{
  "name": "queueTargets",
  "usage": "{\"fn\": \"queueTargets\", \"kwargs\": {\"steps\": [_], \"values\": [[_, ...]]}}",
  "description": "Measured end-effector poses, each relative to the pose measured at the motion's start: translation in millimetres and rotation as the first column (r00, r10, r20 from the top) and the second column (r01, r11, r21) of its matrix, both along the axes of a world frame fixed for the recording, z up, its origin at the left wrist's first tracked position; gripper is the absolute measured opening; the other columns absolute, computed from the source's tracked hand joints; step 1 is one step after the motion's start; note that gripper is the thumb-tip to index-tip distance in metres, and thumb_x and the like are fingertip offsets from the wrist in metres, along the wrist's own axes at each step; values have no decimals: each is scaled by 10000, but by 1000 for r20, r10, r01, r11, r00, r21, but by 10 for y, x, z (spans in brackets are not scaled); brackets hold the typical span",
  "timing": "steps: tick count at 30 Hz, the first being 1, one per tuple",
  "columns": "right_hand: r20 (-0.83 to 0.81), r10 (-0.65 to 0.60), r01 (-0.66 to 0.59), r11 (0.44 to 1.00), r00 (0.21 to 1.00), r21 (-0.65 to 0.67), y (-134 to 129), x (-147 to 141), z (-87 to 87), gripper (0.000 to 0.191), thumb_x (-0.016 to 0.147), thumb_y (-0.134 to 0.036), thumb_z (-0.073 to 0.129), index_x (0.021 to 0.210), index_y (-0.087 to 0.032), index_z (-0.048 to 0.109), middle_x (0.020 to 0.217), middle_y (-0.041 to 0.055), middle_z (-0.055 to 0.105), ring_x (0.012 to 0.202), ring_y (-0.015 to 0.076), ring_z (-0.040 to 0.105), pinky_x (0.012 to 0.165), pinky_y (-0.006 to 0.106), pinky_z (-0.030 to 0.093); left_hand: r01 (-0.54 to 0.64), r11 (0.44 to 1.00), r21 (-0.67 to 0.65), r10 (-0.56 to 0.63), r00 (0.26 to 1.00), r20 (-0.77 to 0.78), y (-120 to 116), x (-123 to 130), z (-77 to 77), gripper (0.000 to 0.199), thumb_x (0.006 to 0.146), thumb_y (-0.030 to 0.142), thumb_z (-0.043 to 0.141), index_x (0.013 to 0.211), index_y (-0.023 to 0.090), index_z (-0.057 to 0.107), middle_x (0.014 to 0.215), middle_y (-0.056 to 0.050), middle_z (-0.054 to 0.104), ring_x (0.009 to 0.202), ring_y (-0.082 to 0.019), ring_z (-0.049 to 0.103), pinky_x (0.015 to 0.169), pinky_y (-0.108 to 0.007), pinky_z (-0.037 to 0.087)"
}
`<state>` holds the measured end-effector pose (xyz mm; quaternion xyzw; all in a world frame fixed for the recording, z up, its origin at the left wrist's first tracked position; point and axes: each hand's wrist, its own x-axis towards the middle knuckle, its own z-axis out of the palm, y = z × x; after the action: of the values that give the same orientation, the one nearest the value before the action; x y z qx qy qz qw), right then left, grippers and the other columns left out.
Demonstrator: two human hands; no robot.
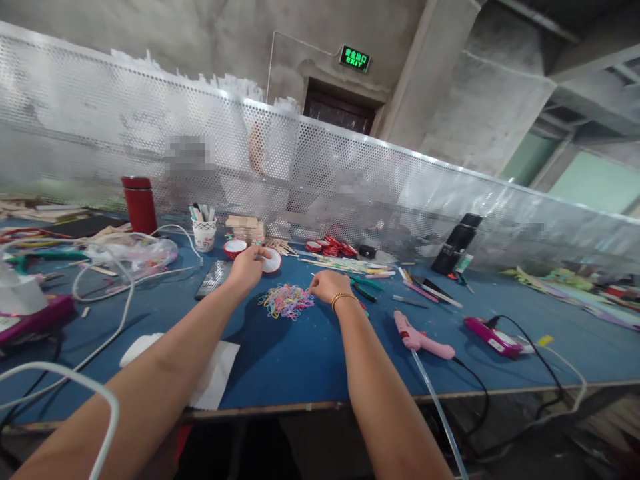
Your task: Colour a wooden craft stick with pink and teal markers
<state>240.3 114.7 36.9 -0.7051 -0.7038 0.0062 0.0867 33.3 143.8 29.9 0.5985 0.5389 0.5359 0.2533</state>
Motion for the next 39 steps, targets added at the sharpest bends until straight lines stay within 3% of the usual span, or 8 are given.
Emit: {"fn": "queueTargets", "kwargs": {"steps": [5,11,22,28,33,39], "values": [[-37,23,-23,1000,999,2,-11,6,11,130,790,-340,648,839,-301,762,1051,28,743,1021,246,648,965,434,382,-4,1000,19,5,1000,-18,-5,7,-11,202,697,76,502,789,177,650,597,25,526,508,-109,410,509,-230,277],[-50,173,-173,985,984,17,-8,4,-1,172,743,-267,715,872,-372,755,1045,-45,736,1057,195,614,934,353,389,16,1000,24,-16,1000,-6,-22,19,-11,185,713,82,499,758,174,653,546,29,504,498,-113,402,508,-233,267],[-18,157,-157,988,988,1,0,24,-7,131,783,-277,687,880,-336,752,1053,-22,736,1069,193,614,955,354,385,38,999,-14,-37,999,21,-56,40,30,140,711,110,528,707,175,652,463,45,448,427,-99,320,474,-241,232],[16,153,-151,985,988,-85,23,-7,-33,170,733,-233,727,853,-348,765,1064,-11,738,1062,222,625,983,418,374,46,999,-10,-46,998,35,-70,51,44,129,713,124,541,682,174,655,494,27,506,457,-110,374,498,-246,280],[6,126,-125,991,992,-35,4,10,-7,130,785,-243,669,854,-305,761,1052,18,743,1036,219,643,981,422,376,34,999,5,-34,999,18,-71,51,43,153,708,101,520,690,164,659,507,24,518,467,-107,384,491,-240,269],[16,129,-128,989,991,-70,6,12,-6,161,756,-243,707,876,-334,764,1074,1,742,1064,217,638,1004,425,362,50,999,0,-50,999,11,-59,44,26,154,717,126,516,714,165,665,485,33,473,439,-101,341,463,-242,224]]}}
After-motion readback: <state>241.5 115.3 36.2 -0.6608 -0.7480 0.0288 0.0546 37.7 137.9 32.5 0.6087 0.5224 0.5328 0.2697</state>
